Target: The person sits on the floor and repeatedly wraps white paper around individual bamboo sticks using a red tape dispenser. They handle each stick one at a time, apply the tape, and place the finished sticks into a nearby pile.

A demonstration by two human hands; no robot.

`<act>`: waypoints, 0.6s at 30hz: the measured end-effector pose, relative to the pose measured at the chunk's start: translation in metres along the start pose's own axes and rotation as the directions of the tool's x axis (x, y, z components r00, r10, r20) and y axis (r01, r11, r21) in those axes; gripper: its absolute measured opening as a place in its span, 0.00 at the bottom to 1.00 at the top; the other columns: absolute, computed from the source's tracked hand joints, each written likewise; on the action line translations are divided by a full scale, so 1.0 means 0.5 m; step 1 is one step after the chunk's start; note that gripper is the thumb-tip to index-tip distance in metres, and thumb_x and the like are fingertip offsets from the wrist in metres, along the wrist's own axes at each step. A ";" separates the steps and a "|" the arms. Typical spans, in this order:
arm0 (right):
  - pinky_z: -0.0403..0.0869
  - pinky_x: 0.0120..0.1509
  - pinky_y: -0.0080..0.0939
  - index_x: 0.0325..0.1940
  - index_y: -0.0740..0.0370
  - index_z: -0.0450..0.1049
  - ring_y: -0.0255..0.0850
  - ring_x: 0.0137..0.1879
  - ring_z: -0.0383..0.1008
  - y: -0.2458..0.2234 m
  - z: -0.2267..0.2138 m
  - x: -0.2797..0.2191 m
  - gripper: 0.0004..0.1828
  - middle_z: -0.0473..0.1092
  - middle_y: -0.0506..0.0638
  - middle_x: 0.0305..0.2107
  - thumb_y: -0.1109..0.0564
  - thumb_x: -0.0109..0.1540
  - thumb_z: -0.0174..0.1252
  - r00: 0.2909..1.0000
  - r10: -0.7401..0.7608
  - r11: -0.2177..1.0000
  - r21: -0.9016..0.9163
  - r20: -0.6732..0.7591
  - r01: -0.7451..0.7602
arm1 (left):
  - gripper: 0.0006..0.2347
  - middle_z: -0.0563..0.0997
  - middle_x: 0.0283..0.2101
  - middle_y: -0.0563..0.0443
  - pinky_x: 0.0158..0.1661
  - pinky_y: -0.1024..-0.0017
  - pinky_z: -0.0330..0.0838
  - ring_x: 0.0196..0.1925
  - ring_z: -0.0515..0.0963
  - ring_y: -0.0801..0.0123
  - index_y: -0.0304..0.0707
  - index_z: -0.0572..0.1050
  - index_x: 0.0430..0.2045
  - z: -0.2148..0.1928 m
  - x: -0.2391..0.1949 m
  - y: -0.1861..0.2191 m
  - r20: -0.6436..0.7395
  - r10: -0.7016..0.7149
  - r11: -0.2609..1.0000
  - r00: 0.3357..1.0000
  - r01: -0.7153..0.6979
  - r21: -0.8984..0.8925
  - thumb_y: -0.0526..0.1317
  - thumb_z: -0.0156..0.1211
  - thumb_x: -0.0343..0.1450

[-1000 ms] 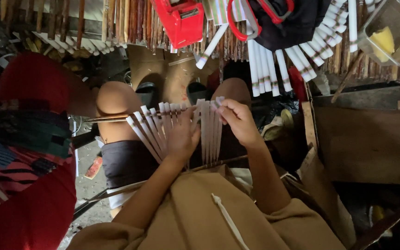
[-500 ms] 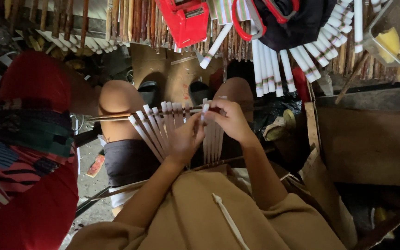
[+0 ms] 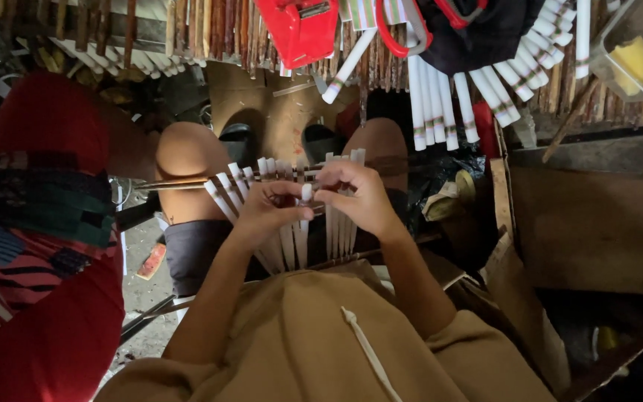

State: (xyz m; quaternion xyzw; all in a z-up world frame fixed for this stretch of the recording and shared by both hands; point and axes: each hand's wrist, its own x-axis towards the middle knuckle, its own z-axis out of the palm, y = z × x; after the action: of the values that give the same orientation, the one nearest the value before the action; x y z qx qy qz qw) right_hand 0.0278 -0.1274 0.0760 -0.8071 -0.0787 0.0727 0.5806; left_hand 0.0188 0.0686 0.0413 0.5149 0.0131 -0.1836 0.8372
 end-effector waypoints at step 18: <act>0.70 0.47 0.33 0.62 0.58 0.72 0.34 0.43 0.72 -0.198 -0.050 0.263 0.24 0.74 0.47 0.52 0.40 0.70 0.53 0.840 -0.421 0.895 -0.305 -0.342 0.325 | 0.09 0.85 0.47 0.48 0.46 0.70 0.78 0.44 0.85 0.66 0.37 0.77 0.49 0.036 0.098 0.180 0.237 0.427 0.587 0.872 -0.467 0.661 0.37 0.55 0.77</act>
State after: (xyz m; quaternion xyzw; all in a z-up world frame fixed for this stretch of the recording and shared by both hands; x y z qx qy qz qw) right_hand 0.1574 -0.0918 0.1747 -0.8363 -0.1233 -0.2186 0.4875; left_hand 0.0905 0.0749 0.1162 0.7740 -0.2091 0.0283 0.5970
